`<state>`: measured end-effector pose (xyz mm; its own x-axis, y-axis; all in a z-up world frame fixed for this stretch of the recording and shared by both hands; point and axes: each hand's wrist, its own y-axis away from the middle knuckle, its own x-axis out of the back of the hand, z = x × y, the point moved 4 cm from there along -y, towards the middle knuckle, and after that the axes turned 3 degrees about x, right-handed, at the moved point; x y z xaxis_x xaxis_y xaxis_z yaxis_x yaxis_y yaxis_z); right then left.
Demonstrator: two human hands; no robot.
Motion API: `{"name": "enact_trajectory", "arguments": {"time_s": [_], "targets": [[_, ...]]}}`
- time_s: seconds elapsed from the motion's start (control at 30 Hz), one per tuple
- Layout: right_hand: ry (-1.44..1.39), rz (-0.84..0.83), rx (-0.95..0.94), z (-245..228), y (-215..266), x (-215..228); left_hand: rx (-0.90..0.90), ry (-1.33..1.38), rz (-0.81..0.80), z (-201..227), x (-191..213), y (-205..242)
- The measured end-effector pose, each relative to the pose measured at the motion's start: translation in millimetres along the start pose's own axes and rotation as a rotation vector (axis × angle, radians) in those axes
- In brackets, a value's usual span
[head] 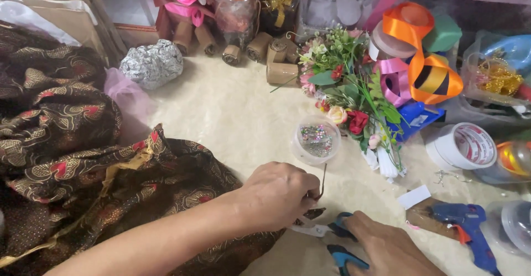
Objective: Folding and pinning batik fabric to create a decorative bird shape as part of a handicraft project.
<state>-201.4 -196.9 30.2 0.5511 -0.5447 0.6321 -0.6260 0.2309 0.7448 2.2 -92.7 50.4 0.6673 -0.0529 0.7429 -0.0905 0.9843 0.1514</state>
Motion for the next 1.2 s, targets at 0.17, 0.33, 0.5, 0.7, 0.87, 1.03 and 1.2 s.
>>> {"name": "enact_trajectory", "arguments": {"time_s": [0.17,0.33,0.5,0.7,0.87,1.03,1.2], "targets": [[-0.045,0.083,-0.025,-13.7,-10.9,-3.1,-0.046,-0.050,-0.019,6.2,0.5,-5.1],[-0.090,0.085,-0.049,-28.3,-12.7,3.3,-0.041,-0.038,-0.045,8.5,1.7,-7.8],[-0.099,0.061,-0.095,-33.3,-10.6,4.9,0.008,0.139,-0.067,8.1,0.7,-7.6],[-0.114,0.069,-0.082,-30.6,-16.2,-2.1,0.039,0.164,-0.067,7.2,0.6,-10.4],[-0.052,0.174,-0.034,-20.5,-20.2,-12.8,0.063,0.194,-0.075,9.6,1.0,-11.9],[-0.112,0.137,-0.089,-5.9,-27.1,-27.3,0.034,0.208,-0.028,7.3,-3.1,-15.2],[-0.080,0.199,-0.011,1.9,-34.6,-39.5,0.027,0.186,-0.062,8.1,-4.1,-16.9]]}}
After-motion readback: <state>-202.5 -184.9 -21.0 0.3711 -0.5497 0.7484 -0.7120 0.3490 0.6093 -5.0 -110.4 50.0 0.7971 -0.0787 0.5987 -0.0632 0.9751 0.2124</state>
